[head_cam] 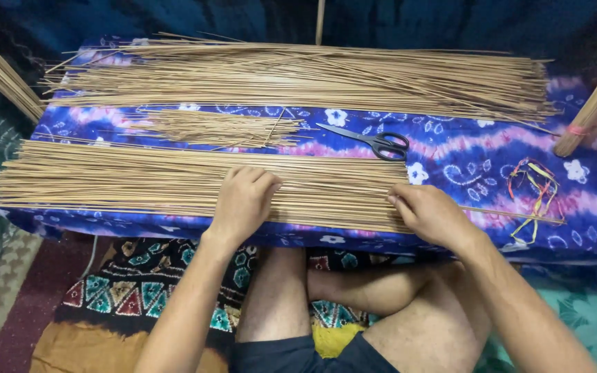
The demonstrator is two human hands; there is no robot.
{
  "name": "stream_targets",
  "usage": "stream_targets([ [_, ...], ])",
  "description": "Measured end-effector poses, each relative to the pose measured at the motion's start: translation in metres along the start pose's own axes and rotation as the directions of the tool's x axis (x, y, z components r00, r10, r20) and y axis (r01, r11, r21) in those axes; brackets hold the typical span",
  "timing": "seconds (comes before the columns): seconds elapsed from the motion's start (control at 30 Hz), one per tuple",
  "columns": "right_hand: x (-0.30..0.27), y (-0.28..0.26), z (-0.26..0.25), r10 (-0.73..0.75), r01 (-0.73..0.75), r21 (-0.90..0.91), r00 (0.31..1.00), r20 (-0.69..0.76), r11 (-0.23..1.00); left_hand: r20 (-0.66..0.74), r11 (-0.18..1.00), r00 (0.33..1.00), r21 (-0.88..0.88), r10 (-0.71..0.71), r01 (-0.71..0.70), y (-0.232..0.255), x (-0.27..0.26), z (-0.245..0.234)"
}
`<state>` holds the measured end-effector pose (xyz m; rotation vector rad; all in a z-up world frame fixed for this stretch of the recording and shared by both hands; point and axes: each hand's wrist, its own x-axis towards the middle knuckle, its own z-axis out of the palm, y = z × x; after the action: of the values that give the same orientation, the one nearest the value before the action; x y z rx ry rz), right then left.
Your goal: Trimming bundles of thin wooden sticks to a uniform length using scissors on a low table.
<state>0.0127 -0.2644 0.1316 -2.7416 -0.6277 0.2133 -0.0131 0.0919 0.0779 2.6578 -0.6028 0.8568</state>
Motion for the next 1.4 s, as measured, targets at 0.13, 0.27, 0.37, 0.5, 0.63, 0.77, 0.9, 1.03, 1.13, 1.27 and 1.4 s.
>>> stream_targets([
  [0.13,0.002,-0.01,0.011,-0.003,0.003,0.005,1.0,-0.027,1.0,0.024,0.999,0.999,-0.033,0.032,-0.032,0.023,0.007,0.007],
  [0.27,0.008,-0.035,0.031,-0.093,0.093,-0.016,0.995,-0.033,0.996,0.031,0.987,0.995,-0.134,0.096,-0.091,0.069,0.019,0.017],
  [0.37,0.006,-0.046,0.031,-0.139,0.138,-0.012,0.989,-0.052,0.99,0.035,0.983,0.993,-0.151,0.113,-0.107,0.077,0.021,0.025],
  [0.5,-0.002,-0.023,0.021,-0.088,0.089,0.032,0.995,-0.037,0.996,0.087,0.994,0.994,-0.085,0.073,-0.066,0.048,0.01,0.022],
  [0.63,-0.013,-0.006,0.006,-0.021,0.022,0.017,0.999,-0.046,1.0,0.079,0.999,0.996,-0.041,0.026,-0.023,0.016,-0.005,0.014],
  [0.77,-0.008,-0.008,0.014,-0.034,0.033,-0.016,0.997,-0.063,0.999,0.072,0.995,0.997,-0.098,0.021,-0.014,0.03,-0.002,0.017],
  [0.9,-0.003,-0.035,0.031,-0.127,0.131,0.044,0.989,-0.07,0.99,0.064,0.984,0.993,-0.158,0.096,-0.085,0.074,0.012,0.019],
  [1.03,-0.003,-0.032,0.037,-0.163,0.166,0.029,0.981,-0.104,0.986,0.048,0.983,0.991,-0.144,0.125,-0.117,0.073,0.013,0.026],
  [1.13,-0.009,-0.015,0.026,-0.123,0.129,0.044,0.986,-0.11,0.991,0.049,0.988,0.994,-0.119,0.1,-0.094,0.057,0.01,0.022],
  [1.27,-0.017,0.0,0.008,-0.073,0.09,0.125,0.988,-0.135,0.988,0.044,0.993,0.998,-0.111,0.042,-0.037,0.041,0.009,0.017],
  [1.4,-0.019,0.014,0.004,-0.015,0.06,0.28,0.987,-0.162,0.958,0.026,0.992,0.999,-0.122,0.031,-0.028,0.041,0.011,0.019],
])
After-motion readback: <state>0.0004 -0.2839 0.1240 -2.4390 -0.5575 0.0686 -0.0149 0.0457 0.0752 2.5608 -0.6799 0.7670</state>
